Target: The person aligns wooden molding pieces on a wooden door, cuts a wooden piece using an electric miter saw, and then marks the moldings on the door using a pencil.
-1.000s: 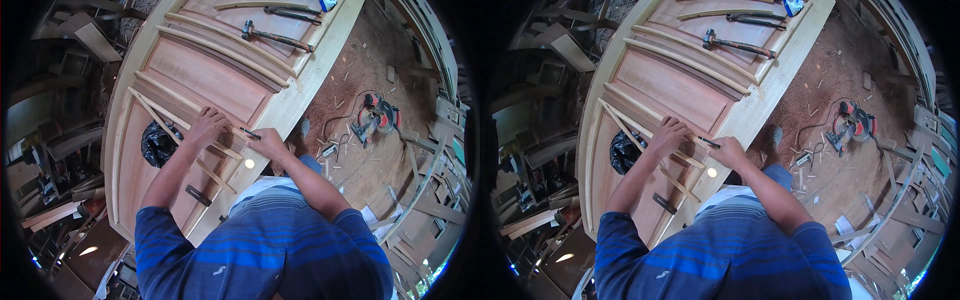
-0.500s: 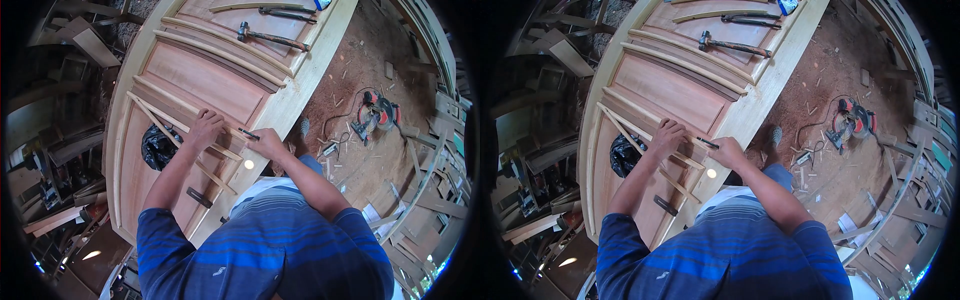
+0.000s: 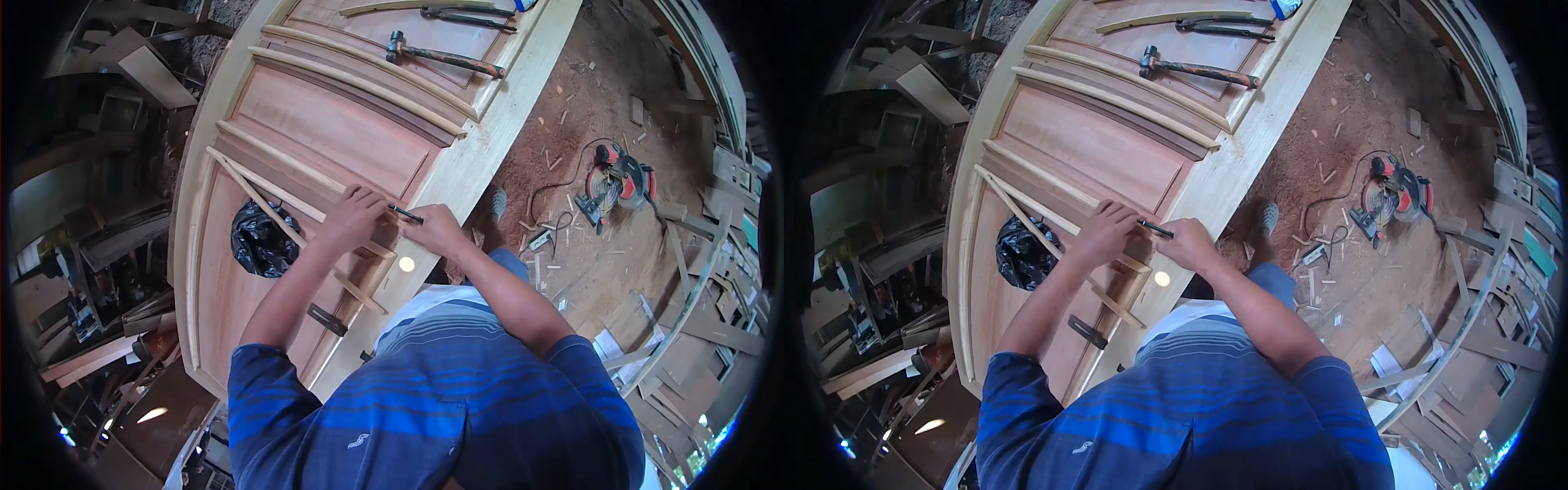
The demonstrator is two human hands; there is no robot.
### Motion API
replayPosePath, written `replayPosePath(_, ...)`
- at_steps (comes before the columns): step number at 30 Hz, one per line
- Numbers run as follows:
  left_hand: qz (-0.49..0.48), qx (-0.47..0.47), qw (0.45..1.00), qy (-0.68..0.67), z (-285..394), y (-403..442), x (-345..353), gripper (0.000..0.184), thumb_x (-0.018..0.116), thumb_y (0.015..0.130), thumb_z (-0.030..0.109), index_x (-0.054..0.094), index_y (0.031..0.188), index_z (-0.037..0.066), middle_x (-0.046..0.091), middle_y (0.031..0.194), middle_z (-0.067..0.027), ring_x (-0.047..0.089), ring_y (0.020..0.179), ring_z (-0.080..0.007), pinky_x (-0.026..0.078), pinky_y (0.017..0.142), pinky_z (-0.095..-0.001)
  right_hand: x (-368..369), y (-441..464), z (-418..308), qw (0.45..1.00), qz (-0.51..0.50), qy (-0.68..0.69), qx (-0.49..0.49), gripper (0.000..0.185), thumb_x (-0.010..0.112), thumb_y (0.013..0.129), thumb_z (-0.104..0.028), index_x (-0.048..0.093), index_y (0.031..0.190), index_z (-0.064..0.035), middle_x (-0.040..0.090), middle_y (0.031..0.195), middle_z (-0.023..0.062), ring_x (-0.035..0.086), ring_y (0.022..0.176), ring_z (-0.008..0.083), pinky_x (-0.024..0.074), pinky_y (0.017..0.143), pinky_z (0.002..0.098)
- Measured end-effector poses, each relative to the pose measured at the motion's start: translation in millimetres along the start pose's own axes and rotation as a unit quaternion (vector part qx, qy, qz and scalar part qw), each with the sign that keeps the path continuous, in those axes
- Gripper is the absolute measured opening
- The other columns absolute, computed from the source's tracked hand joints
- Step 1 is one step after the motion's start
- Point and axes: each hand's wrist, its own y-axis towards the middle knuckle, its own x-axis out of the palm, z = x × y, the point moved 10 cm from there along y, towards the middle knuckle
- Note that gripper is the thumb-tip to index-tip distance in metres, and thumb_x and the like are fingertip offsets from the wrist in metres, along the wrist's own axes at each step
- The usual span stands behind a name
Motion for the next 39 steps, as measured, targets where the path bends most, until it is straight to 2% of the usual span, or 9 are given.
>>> replayPosePath(6, -0.012, 0.028, 0.999, 0.017, 2, 1, 12, 0.017, 0.073, 0.086, 0.013, 0.074, 0.103, 0.012, 0.071, 0.107, -0.0026, 0.066, 0.111, -0.0239, 0.046, 0.106, -0.0441, -2, -3, -1, 0.997, 0.044, 0.028, -0.054, 0.037, 0.084, 0.087, -0.034, 0.083, 0.113, -0.0072, 0.075, 0.083, 0.0170, 0.073, 0.076, 0.0350, 0.0561, 0.073, 0.0467)
replayPosePath(9, -0.018, 0.026, 0.999, 0.036, 5, 3, 7, 0.019, 0.072, 0.086, 0.012, 0.074, 0.104, 0.013, 0.070, 0.106, -0.0024, 0.065, 0.110, -0.0237, 0.046, 0.105, -0.0438, -24, -8, 26, 0.980, 0.072, 0.182, 0.046, 0.040, 0.079, 0.098, -0.038, 0.082, 0.114, -0.0020, 0.070, 0.076, 0.0056, 0.067, 0.069, 0.0196, 0.0529, 0.066, 0.0378)
replayPosePath(10, -0.026, 0.024, 0.998, 0.043, 5, 2, 9, 0.019, 0.072, 0.085, 0.012, 0.074, 0.105, 0.013, 0.069, 0.106, -0.0023, 0.064, 0.110, -0.0237, 0.046, 0.105, -0.0438, -31, -9, 38, 0.967, 0.104, 0.222, 0.068, 0.048, 0.063, 0.112, -0.042, 0.081, 0.114, 0.0024, 0.060, 0.075, -0.0027, 0.058, 0.067, 0.0101, 0.0477, 0.063, 0.0308)
replayPosePath(14, -0.023, 0.028, 0.999, 0.038, 4, 0, 13, 0.022, 0.072, 0.085, 0.010, 0.073, 0.107, 0.013, 0.068, 0.106, -0.0022, 0.064, 0.109, -0.0237, 0.046, 0.105, -0.0434, -50, -22, 51, 0.852, 0.170, 0.483, 0.105, 0.065, 0.042, 0.119, -0.049, 0.080, 0.115, 0.0033, 0.060, 0.077, -0.0012, 0.054, 0.066, 0.0105, 0.0465, 0.065, 0.0280)
replayPosePath(18, -0.025, 0.028, 0.998, 0.055, 5, 0, 11, 0.021, 0.074, 0.085, 0.012, 0.073, 0.107, 0.013, 0.068, 0.106, -0.0020, 0.064, 0.109, -0.0236, 0.046, 0.104, -0.0429, -52, -33, 43, 0.915, 0.160, 0.356, 0.103, 0.077, 0.035, 0.118, -0.059, 0.080, 0.116, 0.0039, 0.068, 0.080, 0.0054, 0.065, 0.071, 0.0133, 0.0559, 0.068, 0.0300)
replayPosePath(22, -0.021, 0.022, 0.998, 0.047, 6, 1, 9, 0.023, 0.068, 0.083, 0.009, 0.072, 0.105, 0.014, 0.067, 0.106, -0.0025, 0.064, 0.111, -0.0230, 0.045, 0.107, -0.0434, -18, -38, 37, 0.897, 0.106, 0.395, 0.168, 0.074, 0.041, 0.117, -0.059, 0.077, 0.118, 0.0057, 0.076, 0.089, 0.0127, 0.073, 0.072, 0.0144, 0.0604, 0.072, 0.0279)
replayPosePath(28, -0.025, 0.045, 0.997, 0.054, 10, 2, 9, 0.027, 0.067, 0.083, 0.009, 0.073, 0.107, 0.019, 0.067, 0.107, -0.0003, 0.064, 0.112, -0.0219, 0.044, 0.108, -0.0432, 7, -33, 42, 0.872, 0.080, 0.468, 0.123, 0.034, 0.065, 0.111, -0.025, 0.074, 0.120, 0.0072, 0.078, 0.099, 0.0145, 0.075, 0.083, 0.0145, 0.0622, 0.076, 0.0280)
replayPosePath(31, -0.032, 0.036, 0.998, 0.051, 12, 1, 10, 0.039, 0.067, 0.082, 0.003, 0.076, 0.115, 0.021, 0.068, 0.107, 0.0008, 0.064, 0.113, -0.0218, 0.043, 0.108, -0.0439, 10, -32, 47, 0.873, 0.067, 0.463, 0.138, 0.024, 0.067, 0.107, -0.012, 0.074, 0.120, 0.0072, 0.078, 0.100, 0.0142, 0.075, 0.086, 0.0148, 0.0626, 0.077, 0.0278)
replayPosePath(39, -0.033, 0.021, 0.998, 0.040, 9, 2, 9, 0.037, 0.070, 0.083, 0.005, 0.077, 0.115, 0.021, 0.068, 0.107, 0.0004, 0.064, 0.111, -0.0219, 0.043, 0.105, -0.0437, 15, -27, 55, 0.868, 0.055, 0.459, 0.183, 0.022, 0.067, 0.104, -0.008, 0.075, 0.118, 0.0070, 0.078, 0.100, 0.0151, 0.078, 0.083, 0.0170, 0.0636, 0.073, 0.0275)
